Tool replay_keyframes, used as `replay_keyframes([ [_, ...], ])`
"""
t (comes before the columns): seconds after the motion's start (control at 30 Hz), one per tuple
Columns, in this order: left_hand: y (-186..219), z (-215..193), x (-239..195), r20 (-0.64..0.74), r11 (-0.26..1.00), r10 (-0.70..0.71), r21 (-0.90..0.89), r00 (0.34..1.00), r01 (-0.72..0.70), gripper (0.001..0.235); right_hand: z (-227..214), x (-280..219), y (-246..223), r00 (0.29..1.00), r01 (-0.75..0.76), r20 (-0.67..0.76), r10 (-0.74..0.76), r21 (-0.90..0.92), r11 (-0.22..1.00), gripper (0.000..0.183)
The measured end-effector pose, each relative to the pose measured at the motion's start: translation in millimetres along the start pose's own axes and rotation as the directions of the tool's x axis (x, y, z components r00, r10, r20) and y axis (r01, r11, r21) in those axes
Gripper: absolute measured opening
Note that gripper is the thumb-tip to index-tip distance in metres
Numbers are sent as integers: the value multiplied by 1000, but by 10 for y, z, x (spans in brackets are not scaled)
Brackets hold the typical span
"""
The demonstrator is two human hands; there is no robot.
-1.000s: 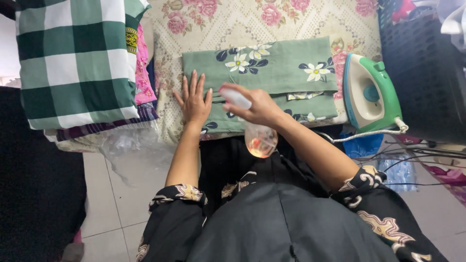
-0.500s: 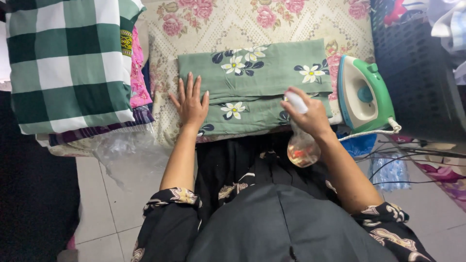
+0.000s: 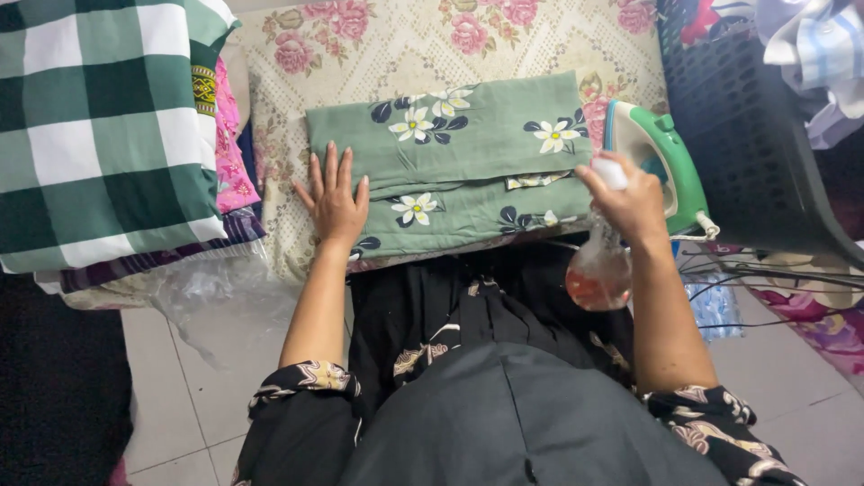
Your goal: The person is ironing a green floral garment on a patterned surface, using a spray bottle and a steam iron, and then folding it.
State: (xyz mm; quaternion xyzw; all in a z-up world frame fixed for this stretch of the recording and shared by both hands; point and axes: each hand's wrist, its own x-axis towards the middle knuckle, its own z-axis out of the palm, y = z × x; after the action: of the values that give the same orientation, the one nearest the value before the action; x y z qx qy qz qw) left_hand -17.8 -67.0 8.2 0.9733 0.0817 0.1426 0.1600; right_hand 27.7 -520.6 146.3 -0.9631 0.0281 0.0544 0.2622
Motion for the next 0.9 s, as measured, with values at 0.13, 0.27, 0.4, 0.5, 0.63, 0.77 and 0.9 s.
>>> replay_keyframes([
  [0.13, 26, -23, 6, -22, 999, -3, 33, 1000, 4, 58, -301, 323, -218, 852, 349, -394, -346, -66, 935, 63],
  [0.27, 53, -65, 27, -27, 998, -30, 49, 999, 31, 61, -469, 893, -358, 604, 616, -586, -540, -86, 783, 85],
  [0.4, 48, -49, 26, -52, 998, -23, 55, 998, 26, 61, -330, 1834, -87, 528, 612, -645, -552, -162, 774, 66],
  [0.5, 42, -49, 22, -41, 998, -33, 59, 999, 36, 61, -194, 2310, 133, 568, 535, -614, -548, -231, 813, 68],
  [0.63, 20, -16, 53, -62, 998, -27, 59, 998, 31, 62, -292, 2328, 243, 677, 514, -534, -507, -150, 845, 64],
  [0.77, 10, -16, 23, -53, 997, -34, 61, 998, 38, 62, -327, 1772, 470, 709, 567, -372, -600, -206, 798, 94],
  [0.9, 40, -64, 12, -51, 998, -20, 63, 999, 23, 61, -166, 921, 720, 834, 312, -274, -478, -481, 819, 60],
])
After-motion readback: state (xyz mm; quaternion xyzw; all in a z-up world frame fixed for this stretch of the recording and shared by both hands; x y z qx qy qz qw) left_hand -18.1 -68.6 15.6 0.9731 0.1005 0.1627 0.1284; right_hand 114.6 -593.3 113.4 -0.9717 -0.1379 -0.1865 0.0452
